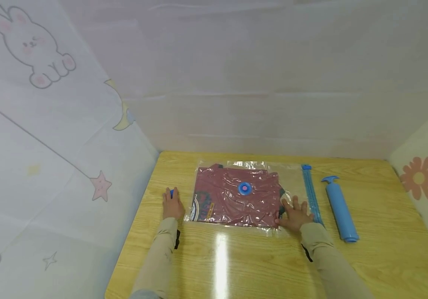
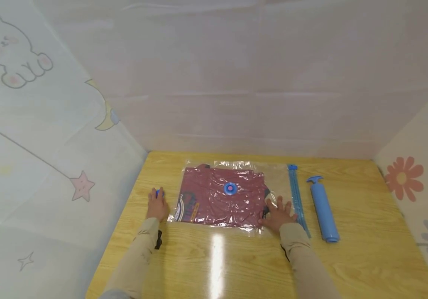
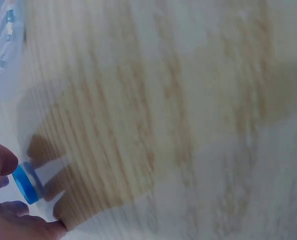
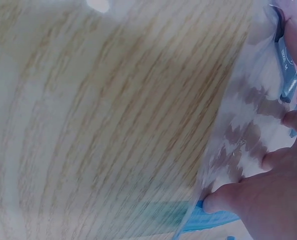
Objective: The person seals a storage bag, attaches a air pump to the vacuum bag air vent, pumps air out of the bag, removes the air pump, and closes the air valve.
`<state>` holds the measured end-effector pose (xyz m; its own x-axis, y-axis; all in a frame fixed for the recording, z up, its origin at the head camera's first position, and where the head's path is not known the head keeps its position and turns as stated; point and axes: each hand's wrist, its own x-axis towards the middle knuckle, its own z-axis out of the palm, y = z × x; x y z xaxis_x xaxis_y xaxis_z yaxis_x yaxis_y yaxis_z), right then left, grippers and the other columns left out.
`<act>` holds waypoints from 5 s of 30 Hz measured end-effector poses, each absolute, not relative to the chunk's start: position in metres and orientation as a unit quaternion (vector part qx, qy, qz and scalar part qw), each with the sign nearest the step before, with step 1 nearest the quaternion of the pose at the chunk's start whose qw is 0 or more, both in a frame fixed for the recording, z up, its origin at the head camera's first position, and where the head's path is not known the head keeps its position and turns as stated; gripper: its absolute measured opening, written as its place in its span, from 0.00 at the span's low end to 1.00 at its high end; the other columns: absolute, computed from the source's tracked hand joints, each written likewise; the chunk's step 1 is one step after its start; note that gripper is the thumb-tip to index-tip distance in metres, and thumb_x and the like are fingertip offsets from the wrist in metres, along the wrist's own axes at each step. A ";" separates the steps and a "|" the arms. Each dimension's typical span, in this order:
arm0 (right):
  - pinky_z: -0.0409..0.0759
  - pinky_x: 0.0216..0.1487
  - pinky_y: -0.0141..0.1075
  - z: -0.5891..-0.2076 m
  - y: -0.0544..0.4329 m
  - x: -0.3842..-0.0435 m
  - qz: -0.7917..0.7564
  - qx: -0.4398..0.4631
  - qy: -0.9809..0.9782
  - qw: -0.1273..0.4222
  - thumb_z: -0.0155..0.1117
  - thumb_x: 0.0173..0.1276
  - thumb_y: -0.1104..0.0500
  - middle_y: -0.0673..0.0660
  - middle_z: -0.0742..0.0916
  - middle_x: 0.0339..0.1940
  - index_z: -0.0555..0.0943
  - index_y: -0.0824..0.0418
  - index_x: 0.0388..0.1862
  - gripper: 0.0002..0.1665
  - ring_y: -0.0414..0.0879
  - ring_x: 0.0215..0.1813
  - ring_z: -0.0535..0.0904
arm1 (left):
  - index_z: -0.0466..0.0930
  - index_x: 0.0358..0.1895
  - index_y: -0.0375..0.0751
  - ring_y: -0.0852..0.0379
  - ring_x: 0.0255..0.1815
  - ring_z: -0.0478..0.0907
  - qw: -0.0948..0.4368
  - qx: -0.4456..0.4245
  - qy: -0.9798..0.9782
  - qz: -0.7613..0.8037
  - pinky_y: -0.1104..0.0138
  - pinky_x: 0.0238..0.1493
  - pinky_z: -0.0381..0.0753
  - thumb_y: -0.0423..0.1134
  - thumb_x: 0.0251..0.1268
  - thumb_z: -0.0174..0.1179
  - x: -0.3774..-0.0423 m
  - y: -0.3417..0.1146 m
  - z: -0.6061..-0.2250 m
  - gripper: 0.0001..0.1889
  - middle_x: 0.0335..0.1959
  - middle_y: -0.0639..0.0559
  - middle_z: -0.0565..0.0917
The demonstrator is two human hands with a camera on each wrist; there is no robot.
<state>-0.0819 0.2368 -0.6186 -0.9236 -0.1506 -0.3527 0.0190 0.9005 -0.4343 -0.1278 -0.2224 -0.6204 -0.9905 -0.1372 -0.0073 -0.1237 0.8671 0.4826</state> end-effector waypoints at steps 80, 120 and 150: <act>0.44 0.59 0.81 -0.621 0.233 -0.075 -0.225 -0.022 0.960 0.164 0.62 0.60 0.33 0.77 0.46 0.76 0.53 0.61 0.77 0.56 0.82 0.72 0.36 | 0.76 0.55 0.35 0.42 0.50 0.77 0.112 -0.074 -0.950 -0.281 0.52 0.52 0.80 0.33 0.58 0.64 -0.142 -0.084 -0.604 0.20 0.48 0.39 0.80; 0.41 0.58 0.82 -0.635 0.235 -0.074 -0.229 -0.021 0.964 0.135 0.61 0.57 0.29 0.75 0.48 0.77 0.55 0.58 0.77 0.57 0.81 0.73 0.38 | 0.79 0.51 0.39 0.47 0.51 0.76 0.088 -0.063 -0.944 -0.312 0.53 0.55 0.76 0.38 0.58 0.66 -0.148 -0.007 -0.624 0.17 0.50 0.46 0.82; 0.42 0.59 0.82 -0.622 0.230 -0.069 -0.240 -0.015 0.960 0.141 0.64 0.58 0.33 0.75 0.49 0.77 0.56 0.58 0.76 0.55 0.81 0.73 0.38 | 0.82 0.50 0.40 0.48 0.51 0.74 0.092 -0.058 -0.939 -0.326 0.54 0.52 0.74 0.41 0.58 0.67 -0.158 -0.003 -0.632 0.17 0.46 0.48 0.78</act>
